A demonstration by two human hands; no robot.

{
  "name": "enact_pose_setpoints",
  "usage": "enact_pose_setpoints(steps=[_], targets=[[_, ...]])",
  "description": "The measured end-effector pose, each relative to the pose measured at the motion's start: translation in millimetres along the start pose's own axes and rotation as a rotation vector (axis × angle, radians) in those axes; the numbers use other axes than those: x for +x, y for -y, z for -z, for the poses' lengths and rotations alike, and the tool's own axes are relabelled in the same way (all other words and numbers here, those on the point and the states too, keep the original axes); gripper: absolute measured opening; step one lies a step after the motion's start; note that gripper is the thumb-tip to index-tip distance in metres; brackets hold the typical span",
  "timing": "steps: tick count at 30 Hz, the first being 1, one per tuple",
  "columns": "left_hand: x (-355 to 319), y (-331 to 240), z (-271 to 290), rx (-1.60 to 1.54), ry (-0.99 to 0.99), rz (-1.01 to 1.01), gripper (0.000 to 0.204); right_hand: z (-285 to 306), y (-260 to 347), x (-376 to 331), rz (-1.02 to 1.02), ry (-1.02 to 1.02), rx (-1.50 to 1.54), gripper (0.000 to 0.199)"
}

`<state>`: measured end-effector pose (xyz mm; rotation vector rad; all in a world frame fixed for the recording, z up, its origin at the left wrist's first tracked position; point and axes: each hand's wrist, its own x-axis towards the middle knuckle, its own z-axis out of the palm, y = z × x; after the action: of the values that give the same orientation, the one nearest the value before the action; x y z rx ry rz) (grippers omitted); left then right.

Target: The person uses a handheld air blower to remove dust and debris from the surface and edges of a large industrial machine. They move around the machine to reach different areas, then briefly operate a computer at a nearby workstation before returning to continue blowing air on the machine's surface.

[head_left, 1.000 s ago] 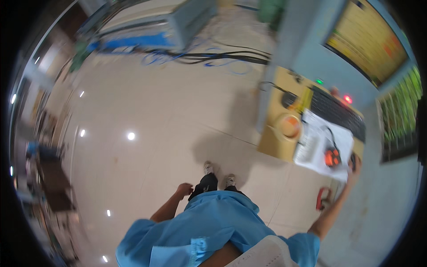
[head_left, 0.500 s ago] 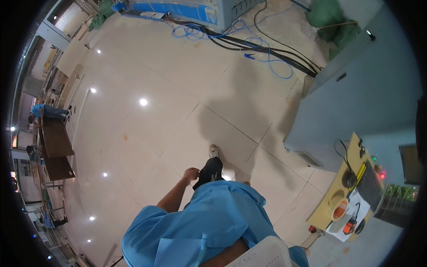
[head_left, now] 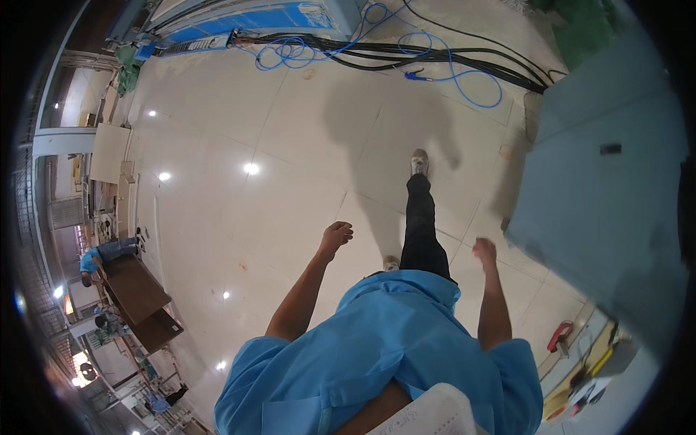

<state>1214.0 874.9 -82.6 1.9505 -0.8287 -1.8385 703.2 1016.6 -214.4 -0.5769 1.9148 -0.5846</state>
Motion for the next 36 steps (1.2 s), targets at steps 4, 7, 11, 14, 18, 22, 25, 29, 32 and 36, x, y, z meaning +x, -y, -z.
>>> enact_pose_setpoints(steps=[4, 7, 11, 14, 18, 22, 25, 29, 32, 36], targets=[[83.8, -77.6, -9.9, 0.159, -0.043, -0.005, 0.032, -32.3, 148.1, 181.9, 0.026, -0.12, 0.019, 0.038], [137.3, -134.4, -14.5, 0.5, -0.063, -0.014, 0.03, -81.8, 247.6, 304.0, 0.064, -0.046, -0.293, 0.047], [201.4, -193.4, -34.8, 0.873, -0.068, -0.384, 0.033, -172.3, 349.5, 462.0, 0.25, 0.023, -0.63, 0.053], [263.0, -219.9, -49.5, 1.023, 0.224, -0.328, 0.04, -239.2, 394.9, 578.5, 0.138, 0.093, -0.58, 0.053], [352.1, -245.6, -52.6, 1.173, 0.266, -0.332, 0.038, -329.6, 390.9, 701.1, 0.303, -0.049, -0.861, 0.06], [381.5, -296.1, -18.8, 1.145, 0.198, -0.253, 0.027, -367.6, 351.5, 793.4, 0.351, -0.176, -1.192, 0.063], [396.6, -331.5, -7.6, 1.11, 0.208, -0.256, 0.026, -371.1, 318.0, 803.6, 0.415, -0.206, -1.356, 0.049], [430.2, -358.3, 8.1, 1.087, 0.294, -0.291, 0.026, -379.0, 307.9, 716.8, 0.354, 0.204, -0.994, 0.024], [447.8, -368.0, 14.6, 1.069, 0.306, -0.31, 0.022, -369.7, 347.0, 639.7, 0.013, 0.381, -0.675, 0.031], [470.5, -373.7, 14.9, 1.058, 0.33, -0.244, 0.018, -333.5, 399.0, 584.5, 0.029, 0.441, -0.863, 0.036]])
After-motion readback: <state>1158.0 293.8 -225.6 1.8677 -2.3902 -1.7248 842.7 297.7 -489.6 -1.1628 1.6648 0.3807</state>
